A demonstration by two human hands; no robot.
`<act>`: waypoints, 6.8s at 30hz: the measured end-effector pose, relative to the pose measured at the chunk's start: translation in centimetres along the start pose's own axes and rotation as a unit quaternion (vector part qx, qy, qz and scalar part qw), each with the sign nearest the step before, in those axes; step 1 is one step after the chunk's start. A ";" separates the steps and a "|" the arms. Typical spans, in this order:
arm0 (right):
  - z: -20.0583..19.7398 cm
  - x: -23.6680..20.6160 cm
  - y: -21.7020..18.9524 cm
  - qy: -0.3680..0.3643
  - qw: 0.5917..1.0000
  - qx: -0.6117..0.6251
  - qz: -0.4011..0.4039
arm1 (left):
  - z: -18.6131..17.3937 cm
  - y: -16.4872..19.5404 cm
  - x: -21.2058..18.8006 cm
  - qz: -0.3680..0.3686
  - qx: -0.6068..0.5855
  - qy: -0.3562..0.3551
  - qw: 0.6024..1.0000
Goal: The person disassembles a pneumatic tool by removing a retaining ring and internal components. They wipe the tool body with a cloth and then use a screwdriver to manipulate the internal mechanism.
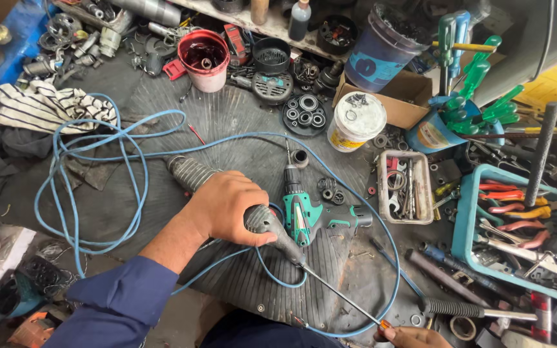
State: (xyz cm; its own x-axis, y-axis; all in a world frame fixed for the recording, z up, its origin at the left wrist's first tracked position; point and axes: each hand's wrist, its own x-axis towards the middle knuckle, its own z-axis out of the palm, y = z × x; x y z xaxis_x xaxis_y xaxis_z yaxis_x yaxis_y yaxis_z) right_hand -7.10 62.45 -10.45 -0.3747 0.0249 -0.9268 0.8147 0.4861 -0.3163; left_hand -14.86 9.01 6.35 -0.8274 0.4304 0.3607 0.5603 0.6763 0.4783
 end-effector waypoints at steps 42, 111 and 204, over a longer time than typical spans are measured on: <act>2.7 -3.1 -4.0 0.240 0.743 0.470 -0.411 | -0.3 0.5 1.3 -0.073 0.023 -0.027 0.997; 10.9 -8.2 -6.8 0.069 0.462 0.793 -0.392 | 0.4 2.5 0.5 0.035 0.004 0.006 0.999; -1.5 -9.6 -7.6 -0.164 0.964 0.208 -0.011 | 0.2 2.2 0.0 0.048 0.002 0.019 0.999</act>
State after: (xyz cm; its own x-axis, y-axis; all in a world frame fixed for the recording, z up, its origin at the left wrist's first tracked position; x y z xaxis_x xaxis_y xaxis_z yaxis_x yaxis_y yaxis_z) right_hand -10.33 59.83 1.19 -0.2894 -0.2926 -0.9114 0.9407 0.0893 -0.3274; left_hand -13.68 10.64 7.23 -0.7680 0.4697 0.4354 0.6365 0.6354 0.4372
